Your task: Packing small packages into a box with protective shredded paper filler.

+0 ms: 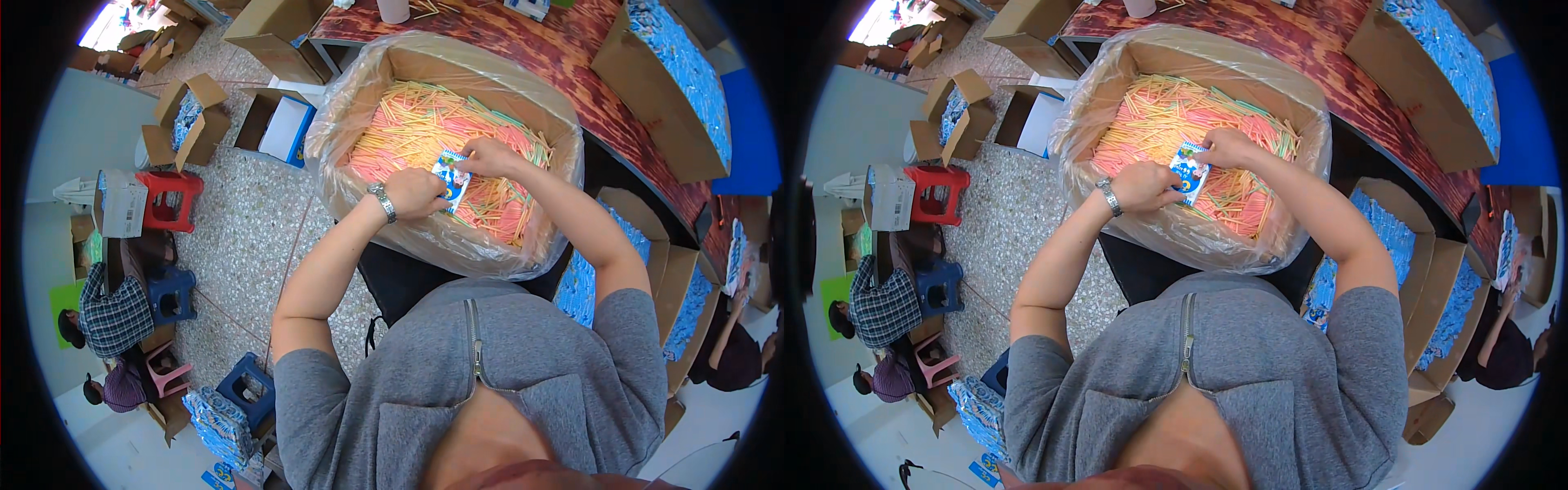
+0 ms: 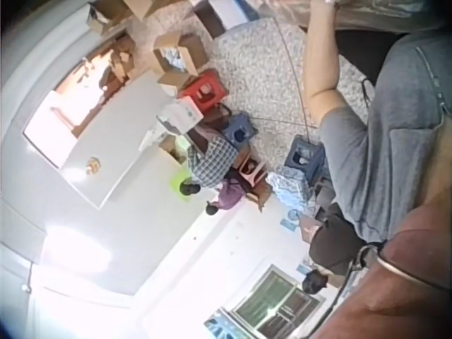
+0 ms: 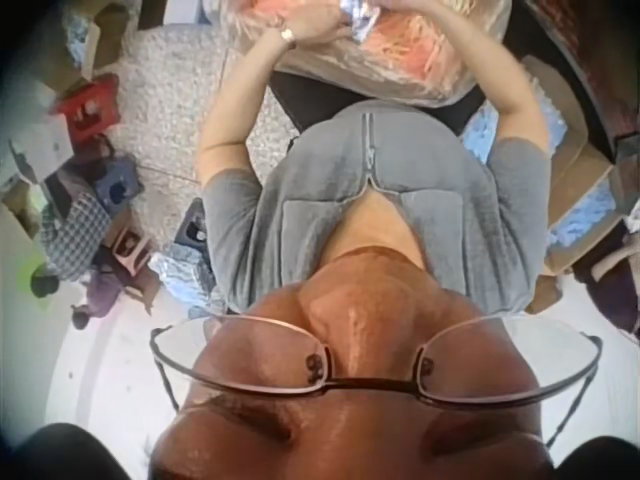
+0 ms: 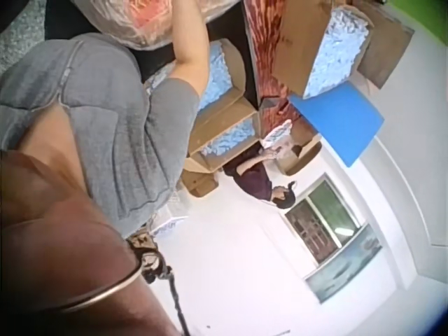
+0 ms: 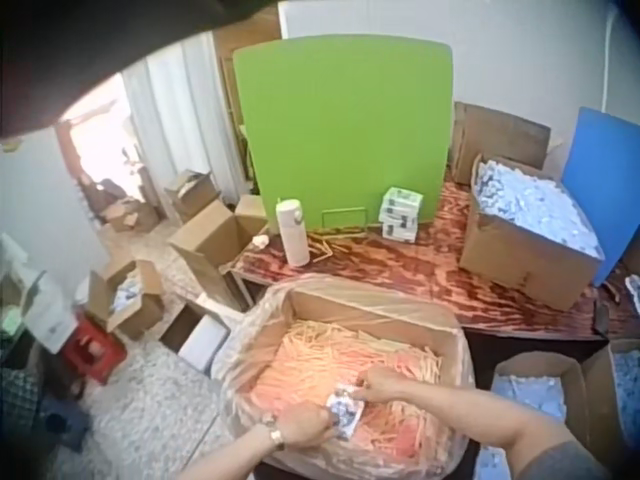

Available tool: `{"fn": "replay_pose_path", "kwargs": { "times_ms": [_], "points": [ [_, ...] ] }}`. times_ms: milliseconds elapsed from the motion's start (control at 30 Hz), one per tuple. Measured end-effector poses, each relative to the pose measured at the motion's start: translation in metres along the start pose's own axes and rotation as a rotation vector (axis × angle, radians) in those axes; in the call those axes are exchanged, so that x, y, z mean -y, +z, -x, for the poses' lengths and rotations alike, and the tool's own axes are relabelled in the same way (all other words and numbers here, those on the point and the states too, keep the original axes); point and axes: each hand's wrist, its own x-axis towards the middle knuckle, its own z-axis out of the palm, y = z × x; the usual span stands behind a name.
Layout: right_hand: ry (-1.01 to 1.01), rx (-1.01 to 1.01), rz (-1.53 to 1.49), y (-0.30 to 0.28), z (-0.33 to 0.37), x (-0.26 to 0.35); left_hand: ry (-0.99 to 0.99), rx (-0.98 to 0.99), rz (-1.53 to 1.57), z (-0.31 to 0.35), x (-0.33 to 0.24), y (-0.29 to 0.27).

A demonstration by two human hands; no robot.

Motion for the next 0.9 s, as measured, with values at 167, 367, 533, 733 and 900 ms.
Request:
{"fn": "replay_pose_path", "kwargs": {
  "times_ms": [167,367,533,733,900],
  "points": [
    [0.1,0.071,-0.513,0.011,-0.001,-0.011,0.012,-0.023,0.077,0.002,-0.002,-0.009],
    [-0.059,0.064,-0.957,-0.032,-0.006,0.009,-0.144,-0.479,0.35,0.018,0.016,-0.045],
    [-0.086,-0.288,-1.057,-0.052,-0.038,0.004,-0.309,-0.72,0.353,0.012,0.04,-0.057],
    [-0.162,-0.225,-0.996,-0.073,-0.032,0.007,-0.269,-0.799,0.621,-0.039,0.07,-0.032],
    [-0.241,-0.165,-0.905,-0.082,-0.015,-0.02,-0.194,-0.243,0.83,-0.071,0.043,-0.029]
  ]
}}
